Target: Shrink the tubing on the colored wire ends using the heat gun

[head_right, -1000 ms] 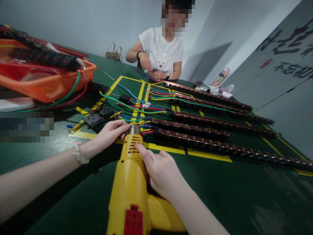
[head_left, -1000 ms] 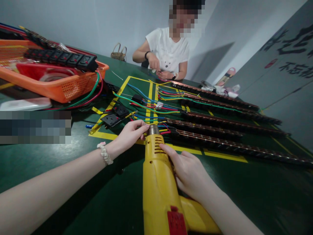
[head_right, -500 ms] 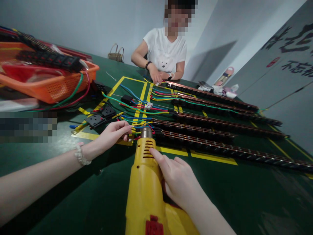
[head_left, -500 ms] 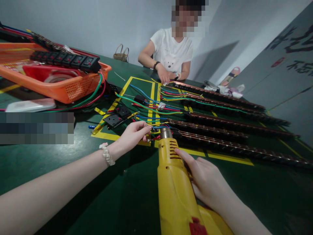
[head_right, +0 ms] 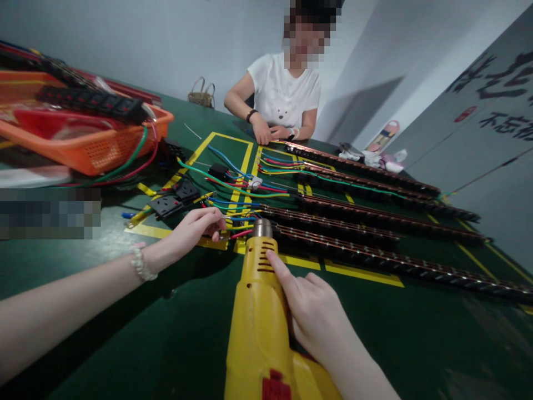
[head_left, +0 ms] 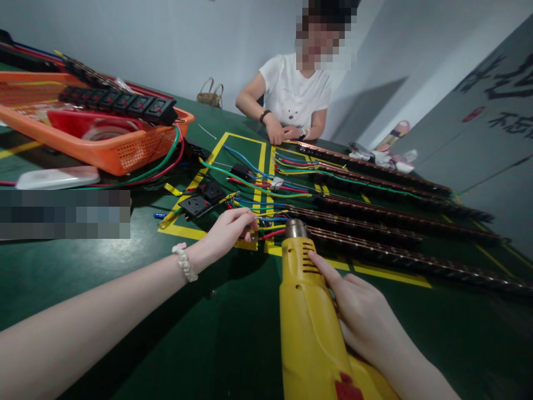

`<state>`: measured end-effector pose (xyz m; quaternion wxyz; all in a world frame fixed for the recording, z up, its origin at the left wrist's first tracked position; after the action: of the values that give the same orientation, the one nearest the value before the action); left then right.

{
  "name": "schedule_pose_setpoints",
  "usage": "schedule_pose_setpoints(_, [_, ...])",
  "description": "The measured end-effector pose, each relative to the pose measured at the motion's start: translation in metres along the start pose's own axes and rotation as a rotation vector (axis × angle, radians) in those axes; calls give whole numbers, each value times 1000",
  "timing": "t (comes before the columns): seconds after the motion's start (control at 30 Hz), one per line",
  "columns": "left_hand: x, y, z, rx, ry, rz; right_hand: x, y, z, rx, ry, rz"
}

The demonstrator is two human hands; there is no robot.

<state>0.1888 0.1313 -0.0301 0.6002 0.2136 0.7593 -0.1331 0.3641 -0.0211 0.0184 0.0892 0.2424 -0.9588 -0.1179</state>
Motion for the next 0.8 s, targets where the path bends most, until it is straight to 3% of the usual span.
schedule_pose_setpoints(0.8, [1, 1, 0, -16, 50, -3, 19, 28, 26, 138, 25, -28])
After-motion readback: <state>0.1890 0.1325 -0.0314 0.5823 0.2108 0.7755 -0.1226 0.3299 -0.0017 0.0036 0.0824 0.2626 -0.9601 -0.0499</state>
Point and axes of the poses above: each hand's wrist, its own y-axis towards the middle knuckle, its own z-axis out of the palm, x = y × z, the point moved 4 cm from there along y, towards the middle knuckle, and after that the axes turned 14 degrees about y, right-handed, at the moved point
